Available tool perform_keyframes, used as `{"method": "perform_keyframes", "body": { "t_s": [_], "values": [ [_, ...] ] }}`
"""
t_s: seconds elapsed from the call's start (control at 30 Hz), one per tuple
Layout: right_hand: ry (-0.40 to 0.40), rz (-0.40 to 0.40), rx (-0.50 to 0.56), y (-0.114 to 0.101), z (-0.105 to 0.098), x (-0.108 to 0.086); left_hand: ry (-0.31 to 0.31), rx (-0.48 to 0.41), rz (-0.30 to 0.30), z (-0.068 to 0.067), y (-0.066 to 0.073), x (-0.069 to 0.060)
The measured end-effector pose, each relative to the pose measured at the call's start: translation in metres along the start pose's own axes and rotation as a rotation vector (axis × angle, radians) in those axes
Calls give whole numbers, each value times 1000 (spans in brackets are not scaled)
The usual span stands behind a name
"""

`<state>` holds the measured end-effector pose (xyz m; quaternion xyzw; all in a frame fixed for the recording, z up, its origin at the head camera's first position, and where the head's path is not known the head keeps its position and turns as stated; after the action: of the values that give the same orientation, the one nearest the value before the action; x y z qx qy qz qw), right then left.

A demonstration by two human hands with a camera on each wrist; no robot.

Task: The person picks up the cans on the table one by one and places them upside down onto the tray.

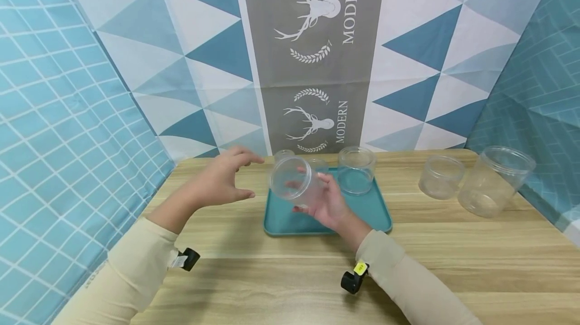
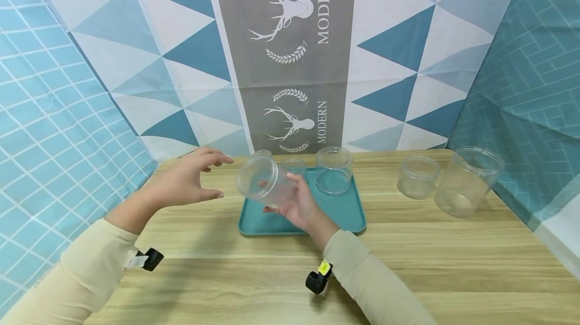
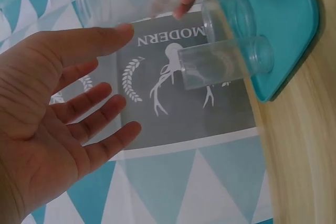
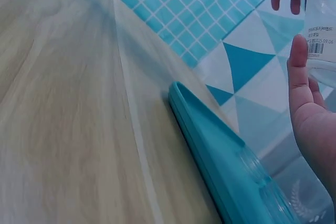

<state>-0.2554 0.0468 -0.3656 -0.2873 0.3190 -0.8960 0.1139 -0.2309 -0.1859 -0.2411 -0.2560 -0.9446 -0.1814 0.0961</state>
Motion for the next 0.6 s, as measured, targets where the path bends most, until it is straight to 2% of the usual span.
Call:
{"method": "perform_keyframes", "body": {
  "t_s": [0.3,0.47,0.6],
  "values": [
    [-114,-60,3,-28,-10,-8,22,25,3,12,-2,1],
    [-116,-86,12,-43,-16,-13,22,25,-5,19,-6,1],
    [-94,-99,8,-53,-21,-18,-5,18,-43,29,-14,-2]
  ]
}}
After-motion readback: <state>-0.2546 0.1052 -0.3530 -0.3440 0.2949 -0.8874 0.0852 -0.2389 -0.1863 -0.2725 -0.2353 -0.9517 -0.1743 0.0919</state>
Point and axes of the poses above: each hand's wrist, its own x-axis towards the middle knuckle, its own z-axis out of the palm, y = z × x, the point moved 2 cm from there along x, towards the middle knuckle, and after that the axes turned 14 degrees about -z, right-handed, at the moved point
